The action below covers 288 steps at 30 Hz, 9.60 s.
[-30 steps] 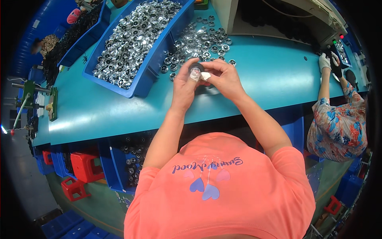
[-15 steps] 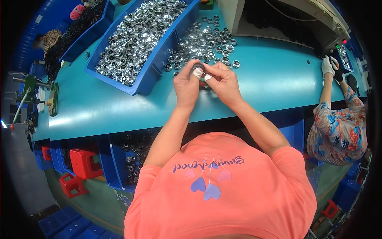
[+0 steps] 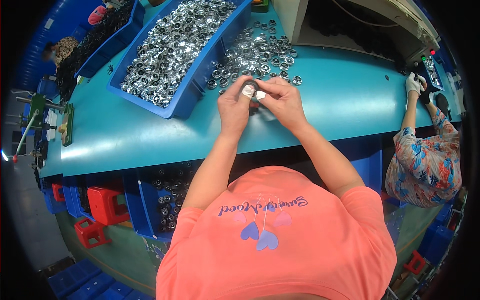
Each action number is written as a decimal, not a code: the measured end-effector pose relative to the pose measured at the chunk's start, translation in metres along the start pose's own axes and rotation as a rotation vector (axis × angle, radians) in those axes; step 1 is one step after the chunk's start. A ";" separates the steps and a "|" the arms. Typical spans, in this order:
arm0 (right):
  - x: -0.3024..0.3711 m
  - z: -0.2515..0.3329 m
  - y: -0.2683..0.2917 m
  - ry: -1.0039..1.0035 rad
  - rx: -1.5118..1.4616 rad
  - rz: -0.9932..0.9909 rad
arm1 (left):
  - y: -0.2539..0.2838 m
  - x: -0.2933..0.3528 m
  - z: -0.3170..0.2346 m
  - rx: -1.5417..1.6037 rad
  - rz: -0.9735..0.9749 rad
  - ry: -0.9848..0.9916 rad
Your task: Assembling small metal components into a housing at a factory workbench.
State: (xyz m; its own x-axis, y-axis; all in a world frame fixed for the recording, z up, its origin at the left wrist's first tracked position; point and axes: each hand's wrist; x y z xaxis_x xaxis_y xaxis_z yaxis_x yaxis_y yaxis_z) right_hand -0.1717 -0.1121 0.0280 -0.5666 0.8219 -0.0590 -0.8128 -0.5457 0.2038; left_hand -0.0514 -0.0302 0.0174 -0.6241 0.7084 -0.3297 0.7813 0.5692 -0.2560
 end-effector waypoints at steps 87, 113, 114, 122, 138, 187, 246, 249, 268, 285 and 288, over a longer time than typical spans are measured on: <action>-0.015 0.001 0.026 -0.395 -0.422 0.369 | -0.003 0.010 0.000 -0.208 0.238 -0.064; -0.015 0.005 0.031 -0.369 -0.315 0.350 | 0.001 0.006 -0.002 0.118 0.119 0.048; -0.015 0.005 0.029 -0.347 -0.287 0.355 | 0.003 0.005 -0.002 0.096 0.118 0.064; -0.014 0.000 0.018 -0.393 -0.352 0.325 | 0.004 0.006 0.001 0.073 0.071 0.063; -0.019 -0.007 0.023 -0.460 -0.265 0.307 | 0.000 0.011 0.002 -0.008 0.226 -0.063; -0.013 0.002 0.031 -0.428 -0.394 0.367 | 0.008 0.008 -0.014 -0.026 0.137 0.017; -0.028 -0.031 0.097 0.102 0.784 -0.076 | -0.003 -0.012 0.019 0.865 0.321 0.468; -0.028 -0.027 0.099 -0.014 0.673 -0.027 | -0.003 -0.011 0.019 0.848 0.306 0.467; -0.002 0.018 0.050 -0.054 -0.185 0.100 | -0.010 -0.011 0.014 0.727 0.272 0.410; 0.000 0.007 0.035 0.225 0.108 -0.104 | -0.009 -0.006 0.013 0.662 0.253 0.411; 0.001 0.008 0.036 0.141 0.127 -0.085 | -0.005 -0.009 0.016 0.714 0.327 0.403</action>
State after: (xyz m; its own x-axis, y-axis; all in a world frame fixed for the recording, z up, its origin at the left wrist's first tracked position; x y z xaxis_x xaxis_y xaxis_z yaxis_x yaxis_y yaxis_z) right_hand -0.2007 -0.1301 0.0431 -0.5174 0.8280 -0.2159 -0.8400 -0.4433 0.3130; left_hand -0.0494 -0.0460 0.0069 -0.2175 0.9603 -0.1747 0.6547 0.0108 -0.7558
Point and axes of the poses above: each hand's wrist, its own x-axis away from the middle knuckle, its own y-axis out of the back of the hand, z = x × y, and after that the axes turned 15 degrees about -y, right-handed
